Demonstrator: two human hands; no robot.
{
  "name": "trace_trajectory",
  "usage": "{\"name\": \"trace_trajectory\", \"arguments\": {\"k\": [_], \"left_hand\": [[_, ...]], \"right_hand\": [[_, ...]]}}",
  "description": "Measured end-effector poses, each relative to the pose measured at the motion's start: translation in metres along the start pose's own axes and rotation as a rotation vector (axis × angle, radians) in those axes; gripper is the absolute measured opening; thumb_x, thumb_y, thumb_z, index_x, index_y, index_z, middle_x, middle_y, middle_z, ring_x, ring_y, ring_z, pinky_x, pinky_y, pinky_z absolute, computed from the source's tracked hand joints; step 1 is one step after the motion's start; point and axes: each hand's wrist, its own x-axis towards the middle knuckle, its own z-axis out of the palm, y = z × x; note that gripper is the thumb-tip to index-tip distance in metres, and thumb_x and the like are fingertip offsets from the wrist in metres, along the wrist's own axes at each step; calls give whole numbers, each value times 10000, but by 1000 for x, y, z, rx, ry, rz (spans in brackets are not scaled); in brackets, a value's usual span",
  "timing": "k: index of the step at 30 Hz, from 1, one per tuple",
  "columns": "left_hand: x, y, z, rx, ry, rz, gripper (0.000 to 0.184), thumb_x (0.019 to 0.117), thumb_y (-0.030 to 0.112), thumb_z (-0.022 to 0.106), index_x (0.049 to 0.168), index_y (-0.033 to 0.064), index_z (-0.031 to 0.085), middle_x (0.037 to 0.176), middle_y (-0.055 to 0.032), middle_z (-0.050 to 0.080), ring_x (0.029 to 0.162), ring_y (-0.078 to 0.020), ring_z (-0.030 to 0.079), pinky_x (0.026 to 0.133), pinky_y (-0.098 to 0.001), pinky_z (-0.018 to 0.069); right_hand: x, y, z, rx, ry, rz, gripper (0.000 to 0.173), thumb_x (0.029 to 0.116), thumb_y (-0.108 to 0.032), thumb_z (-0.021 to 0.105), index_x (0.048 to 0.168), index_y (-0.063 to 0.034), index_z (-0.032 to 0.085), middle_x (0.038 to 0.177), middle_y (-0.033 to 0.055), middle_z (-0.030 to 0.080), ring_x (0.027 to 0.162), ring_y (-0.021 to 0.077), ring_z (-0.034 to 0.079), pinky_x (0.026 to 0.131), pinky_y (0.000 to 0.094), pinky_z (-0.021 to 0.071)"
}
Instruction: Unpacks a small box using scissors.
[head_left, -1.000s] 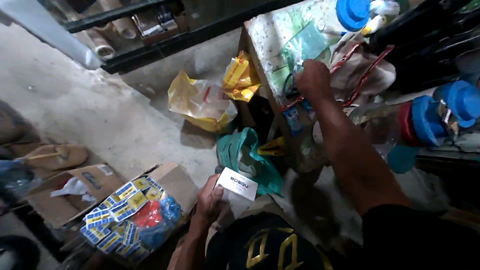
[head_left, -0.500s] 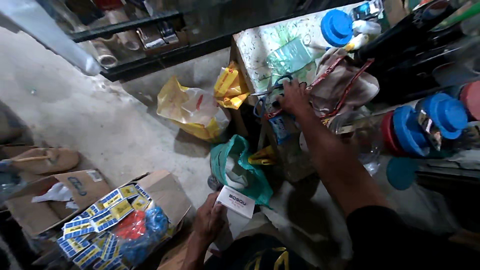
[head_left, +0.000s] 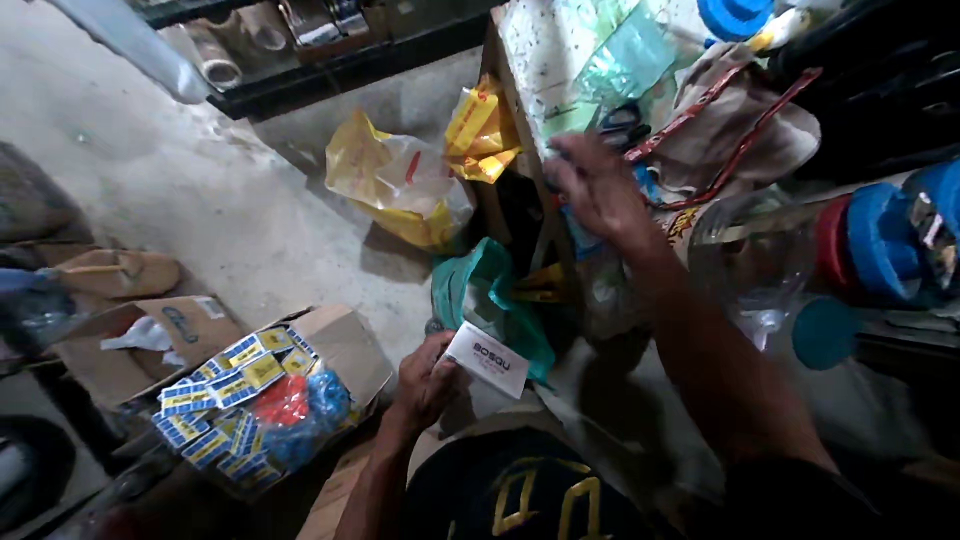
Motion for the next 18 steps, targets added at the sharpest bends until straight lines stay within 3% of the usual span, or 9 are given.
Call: {"name": "trace_trajectory", "arguments": {"k": [2,3,5,9,13,18], "left_hand": [[-9,8,7,62,9,12,743,1055,618,308,1196,-29,646,964,-62,722,894,9,671,815,-217,578],[-15,14,14,101,24,2,761,1049,631,305,1193,-34,646,957,-75,723,888,1,675,806,-224,581],[-32,26,33,167,50,-8,766,1051,627,314,1193,-49,644,953,-109,720,885,-26,682,806,-239,582],[-83,37,90,236,143,-38,711,1066,583,349,1182,-44,664,981,-136,729,910,-75,699,836,-270,585],[-130,43,150,254,131,-117,723,1066,571,371,1152,-77,679,997,-169,737,932,-115,710,867,-298,583],[-151,55,185,218,40,-150,741,1056,593,378,1166,-73,684,1006,-169,741,932,-133,718,859,-314,593]], "right_hand": [[-74,-48,14,262,-192,-111,401,1055,-336,547,1326,-64,665,1210,117,707,1079,198,689,959,415,570],[-110,-60,24,357,-309,-154,404,1045,-343,579,1315,-56,669,1130,103,718,981,176,696,882,389,589],[-167,-62,40,519,-461,-140,453,1030,-375,606,1336,-44,656,1133,108,713,979,151,685,878,345,578],[-239,-31,54,627,-265,-98,298,1029,-230,618,1196,-12,734,1004,66,721,885,60,672,810,224,572],[-294,2,48,413,-189,-136,216,1012,-110,583,1062,10,755,971,115,740,864,151,715,805,299,598],[-334,34,38,330,-155,-147,221,1016,-123,569,1003,12,744,914,114,732,781,157,706,722,300,601]]}}
